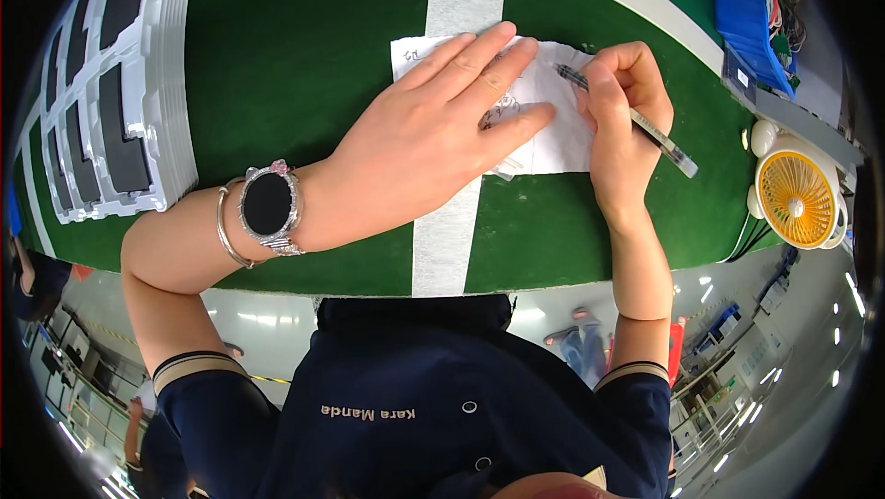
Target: The recorder is writing handwritten notes or logs on a small piece of white paper at a factory workbench using a pen.
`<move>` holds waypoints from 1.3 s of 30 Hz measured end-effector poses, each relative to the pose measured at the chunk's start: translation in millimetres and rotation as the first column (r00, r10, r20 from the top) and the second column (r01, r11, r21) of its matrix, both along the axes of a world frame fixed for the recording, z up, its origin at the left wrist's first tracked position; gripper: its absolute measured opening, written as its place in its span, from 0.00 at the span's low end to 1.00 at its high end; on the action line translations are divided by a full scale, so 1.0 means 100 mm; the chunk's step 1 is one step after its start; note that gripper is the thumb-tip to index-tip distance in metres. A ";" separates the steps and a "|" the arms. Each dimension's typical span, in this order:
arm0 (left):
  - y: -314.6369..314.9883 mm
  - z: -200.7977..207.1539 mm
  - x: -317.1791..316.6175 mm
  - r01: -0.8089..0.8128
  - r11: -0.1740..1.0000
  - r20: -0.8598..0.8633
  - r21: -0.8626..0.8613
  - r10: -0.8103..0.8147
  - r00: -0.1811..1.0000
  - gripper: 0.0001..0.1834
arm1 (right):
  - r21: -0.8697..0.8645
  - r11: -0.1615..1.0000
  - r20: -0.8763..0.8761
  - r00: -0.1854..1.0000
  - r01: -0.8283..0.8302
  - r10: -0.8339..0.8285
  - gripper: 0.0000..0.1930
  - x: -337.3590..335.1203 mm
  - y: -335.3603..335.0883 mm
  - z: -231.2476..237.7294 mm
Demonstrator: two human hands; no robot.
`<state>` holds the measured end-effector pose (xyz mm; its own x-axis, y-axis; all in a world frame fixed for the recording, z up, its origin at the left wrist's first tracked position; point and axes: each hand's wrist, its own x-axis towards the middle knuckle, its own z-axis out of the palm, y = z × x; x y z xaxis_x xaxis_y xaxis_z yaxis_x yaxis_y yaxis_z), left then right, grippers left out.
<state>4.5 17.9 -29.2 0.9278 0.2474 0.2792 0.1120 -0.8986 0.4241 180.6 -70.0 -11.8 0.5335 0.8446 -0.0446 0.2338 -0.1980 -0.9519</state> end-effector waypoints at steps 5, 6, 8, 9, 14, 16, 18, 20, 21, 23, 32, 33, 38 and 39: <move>-0.01 0.01 0.01 0.000 1.000 -0.008 -0.020 0.000 1.000 0.29 | 0.034 0.999 0.013 1.000 -0.011 0.010 0.12 0.05 -0.02 -0.08; -0.01 0.01 0.02 -0.001 1.000 -0.011 -0.013 0.001 1.000 0.29 | 0.043 0.999 0.025 1.000 -0.010 0.009 0.12 0.05 -0.02 -0.07; -0.01 0.01 0.02 -0.004 1.000 -0.018 0.002 0.005 1.000 0.29 | 0.048 0.999 0.045 0.999 -0.013 0.011 0.12 0.04 -0.01 -0.07; -0.01 0.00 0.02 -0.002 1.000 -0.017 -0.001 0.002 1.000 0.30 | 0.042 0.999 0.054 0.998 -0.015 0.013 0.12 0.04 -0.01 -0.07; -0.02 0.01 0.01 0.000 1.000 -0.020 -0.018 -0.001 1.000 0.30 | 0.031 0.999 0.087 0.996 -0.028 0.025 0.11 0.00 0.01 -0.04; -0.01 0.01 0.01 0.003 1.000 -0.020 -0.022 -0.003 1.000 0.30 | 0.012 0.999 0.137 0.990 -0.034 0.032 0.11 -0.01 0.01 -0.05; -0.01 0.00 0.01 0.006 1.000 -0.020 -0.022 -0.006 1.000 0.30 | 0.018 1.000 0.147 0.989 -0.023 0.020 0.11 0.00 0.01 -0.05; -0.01 0.01 0.01 0.008 1.000 -0.018 -0.018 -0.008 1.000 0.30 | 0.023 0.999 0.160 0.987 -0.028 0.024 0.11 0.01 0.00 -0.05; -0.01 0.01 0.02 0.009 1.000 -0.020 -0.020 -0.009 1.000 0.30 | 0.024 0.999 0.167 0.985 -0.038 0.033 0.11 0.02 -0.01 -0.06; -0.01 0.00 0.01 0.009 1.000 -0.023 -0.022 -0.010 1.000 0.30 | 0.031 0.998 0.158 0.987 -0.047 0.042 0.11 0.03 -0.03 -0.07; -0.01 0.01 0.00 0.013 0.999 -0.023 -0.041 -0.014 1.000 0.31 | 0.031 0.998 0.116 0.992 -0.049 0.046 0.11 0.02 -0.01 -0.07; -0.01 0.00 0.00 0.013 0.999 -0.021 -0.036 -0.013 1.000 0.31 | 0.028 0.997 0.110 0.992 -0.067 0.063 0.11 0.04 -0.02 -0.07; -0.01 0.00 0.01 0.010 1.000 -0.024 -0.021 -0.011 1.000 0.31 | 0.045 0.999 0.048 0.999 -0.024 0.022 0.13 0.07 -0.03 -0.06; -0.01 0.00 0.01 0.009 1.000 -0.022 -0.021 -0.009 1.000 0.31 | 0.053 0.999 0.052 0.999 -0.007 0.004 0.13 0.06 -0.02 -0.07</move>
<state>5.3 16.7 -28.9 0.9360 0.2445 0.2530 0.1136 -0.8906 0.4405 186.3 -71.9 -18.9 0.5296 0.8478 0.0278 0.2840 -0.1463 -0.9476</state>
